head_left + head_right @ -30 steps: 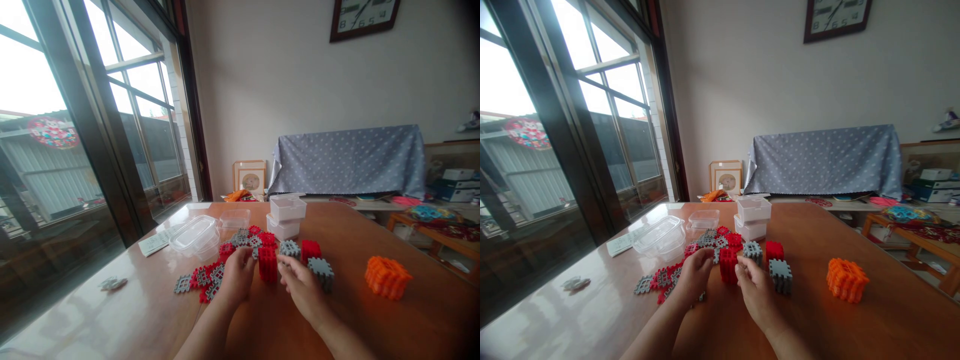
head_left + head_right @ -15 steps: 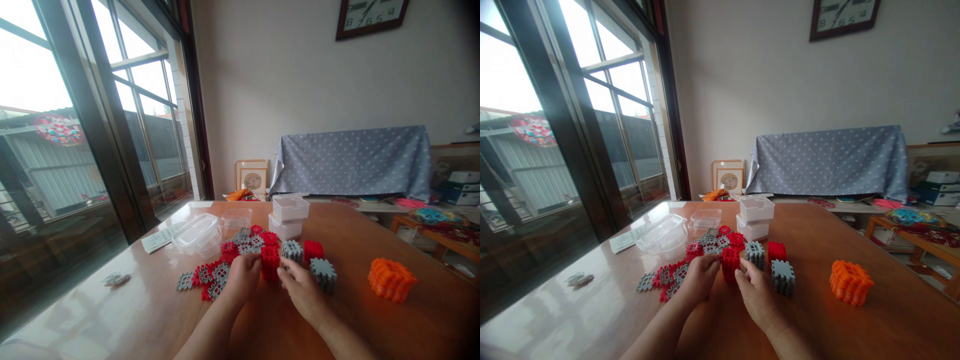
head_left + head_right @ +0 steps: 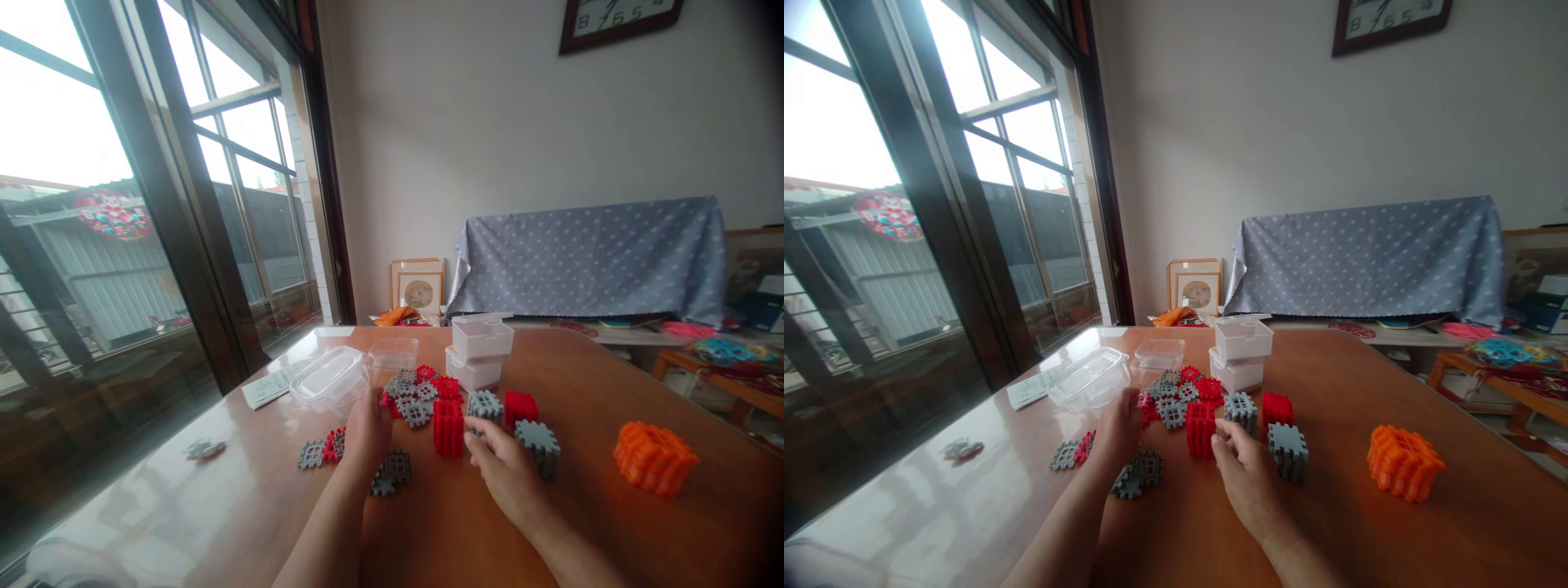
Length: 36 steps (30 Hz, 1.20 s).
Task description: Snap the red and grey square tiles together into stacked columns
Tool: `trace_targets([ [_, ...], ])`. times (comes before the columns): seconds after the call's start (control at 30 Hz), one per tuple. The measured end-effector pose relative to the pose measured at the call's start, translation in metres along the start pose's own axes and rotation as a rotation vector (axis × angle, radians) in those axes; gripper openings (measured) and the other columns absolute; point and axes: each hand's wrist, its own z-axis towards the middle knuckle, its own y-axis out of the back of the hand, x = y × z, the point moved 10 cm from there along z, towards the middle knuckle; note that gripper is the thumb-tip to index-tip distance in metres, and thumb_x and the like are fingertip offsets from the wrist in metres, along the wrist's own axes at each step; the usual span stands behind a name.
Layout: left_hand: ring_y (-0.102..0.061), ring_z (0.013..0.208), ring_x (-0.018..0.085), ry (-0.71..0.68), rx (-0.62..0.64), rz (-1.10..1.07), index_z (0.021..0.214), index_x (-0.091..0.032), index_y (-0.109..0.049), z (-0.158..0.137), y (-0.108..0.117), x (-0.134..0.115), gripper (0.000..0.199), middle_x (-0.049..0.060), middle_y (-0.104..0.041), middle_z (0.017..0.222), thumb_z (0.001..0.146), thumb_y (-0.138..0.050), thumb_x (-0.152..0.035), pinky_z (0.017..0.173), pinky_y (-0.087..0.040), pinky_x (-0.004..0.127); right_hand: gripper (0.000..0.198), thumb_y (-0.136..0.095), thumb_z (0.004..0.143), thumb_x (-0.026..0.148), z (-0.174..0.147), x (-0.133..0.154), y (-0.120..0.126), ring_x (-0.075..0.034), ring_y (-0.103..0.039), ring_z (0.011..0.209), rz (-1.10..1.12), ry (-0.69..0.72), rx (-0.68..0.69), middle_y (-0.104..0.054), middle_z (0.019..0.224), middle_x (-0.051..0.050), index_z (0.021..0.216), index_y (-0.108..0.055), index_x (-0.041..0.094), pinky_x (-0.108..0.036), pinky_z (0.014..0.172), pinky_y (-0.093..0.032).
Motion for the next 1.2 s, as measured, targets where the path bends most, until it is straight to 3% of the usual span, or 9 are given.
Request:
trace_targets([
  [0.17, -0.065, 0.11, 0.029, -0.009, 0.113, 0.217, 0.11, -0.02, -0.063, -0.002, -0.018, 0.003, 0.03, 0.014, -0.071, 0.116, 0.088, -0.046, -0.009, 0.092, -0.047, 0.037, 0.054, -0.062, 0.083, 0.055, 0.0, -0.002, 0.002, -0.016, -0.049, 0.053, 0.04, -0.012, -0.023, -0.061, 0.065, 0.001, 0.12, -0.073, 0.018, -0.027, 0.051, -0.038],
  [0.4, -0.059, 0.123, 0.032, -0.042, 0.213, 0.328, 0.115, -0.02, -0.061, -0.002, -0.038, 0.005, 0.028, 0.016, -0.065, 0.132, 0.09, -0.049, -0.017, 0.1, -0.046, 0.04, 0.054, -0.063, 0.081, 0.057, 0.0, 0.001, 0.005, -0.017, -0.052, 0.055, 0.058, -0.015, -0.035, -0.064, 0.066, 0.0, 0.117, -0.074, 0.018, -0.027, 0.052, -0.038],
  [0.53, -0.043, 0.143, 0.037, -0.063, 0.277, 0.359, 0.117, -0.018, -0.062, -0.002, -0.05, 0.003, 0.03, 0.02, -0.052, 0.151, 0.089, -0.054, -0.026, 0.113, -0.037, 0.047, 0.053, -0.063, 0.081, 0.057, -0.001, 0.004, 0.005, -0.017, -0.053, 0.055, 0.041, 0.006, -0.048, -0.063, 0.064, 0.0, 0.115, -0.075, 0.018, -0.028, 0.053, -0.04],
  [0.67, -0.034, 0.151, 0.036, -0.001, 0.323, 0.372, 0.129, -0.02, -0.058, -0.003, -0.056, 0.005, 0.04, 0.019, -0.046, 0.157, 0.09, -0.051, -0.026, 0.119, -0.026, 0.055, 0.052, -0.06, 0.084, 0.058, -0.002, 0.005, 0.007, -0.017, -0.054, 0.056, 0.019, 0.016, -0.071, -0.065, 0.066, 0.0, 0.115, -0.075, 0.019, -0.028, 0.053, -0.041],
  [0.8, -0.04, 0.146, 0.039, 0.027, 0.324, 0.35, 0.14, -0.02, -0.05, -0.004, -0.052, 0.003, 0.05, 0.019, -0.051, 0.154, 0.091, -0.048, -0.026, 0.118, -0.019, 0.064, 0.052, -0.062, 0.082, 0.059, -0.002, 0.004, 0.008, -0.018, -0.055, 0.057, 0.036, 0.006, -0.074, -0.064, 0.066, 0.0, 0.114, -0.075, 0.02, -0.028, 0.054, -0.041],
  [0.93, -0.056, 0.127, 0.038, 0.005, 0.241, 0.382, 0.128, -0.019, -0.057, -0.003, -0.039, -0.004, 0.041, 0.018, -0.065, 0.135, 0.088, -0.047, -0.021, 0.108, -0.036, 0.055, 0.054, -0.063, 0.08, 0.06, -0.001, 0.003, 0.007, -0.018, -0.055, 0.057, 0.067, -0.013, -0.059, -0.066, 0.068, -0.001, 0.113, -0.075, 0.019, -0.028, 0.052, -0.039],
  [1.03, -0.058, 0.122, 0.037, 0.019, 0.205, 0.403, 0.126, -0.02, -0.057, -0.003, -0.033, -0.004, 0.04, 0.017, -0.064, 0.133, 0.087, -0.05, -0.023, 0.1, -0.042, 0.048, 0.055, -0.062, 0.081, 0.06, -0.001, 0.003, 0.007, -0.018, -0.055, 0.057, 0.07, -0.011, -0.053, -0.066, 0.069, -0.001, 0.115, -0.074, 0.019, -0.028, 0.051, -0.039],
  [1.2, -0.056, 0.126, 0.04, 0.023, 0.226, 0.435, 0.133, -0.02, -0.054, -0.005, -0.037, -0.002, 0.049, 0.02, -0.062, 0.138, 0.085, -0.056, -0.03, 0.106, -0.036, 0.052, 0.053, -0.061, 0.083, 0.059, -0.002, 0.003, 0.005, -0.018, -0.056, 0.058, 0.059, 0.005, -0.043, -0.065, 0.069, -0.001, 0.115, -0.074, 0.019, -0.028, 0.052, -0.039],
])
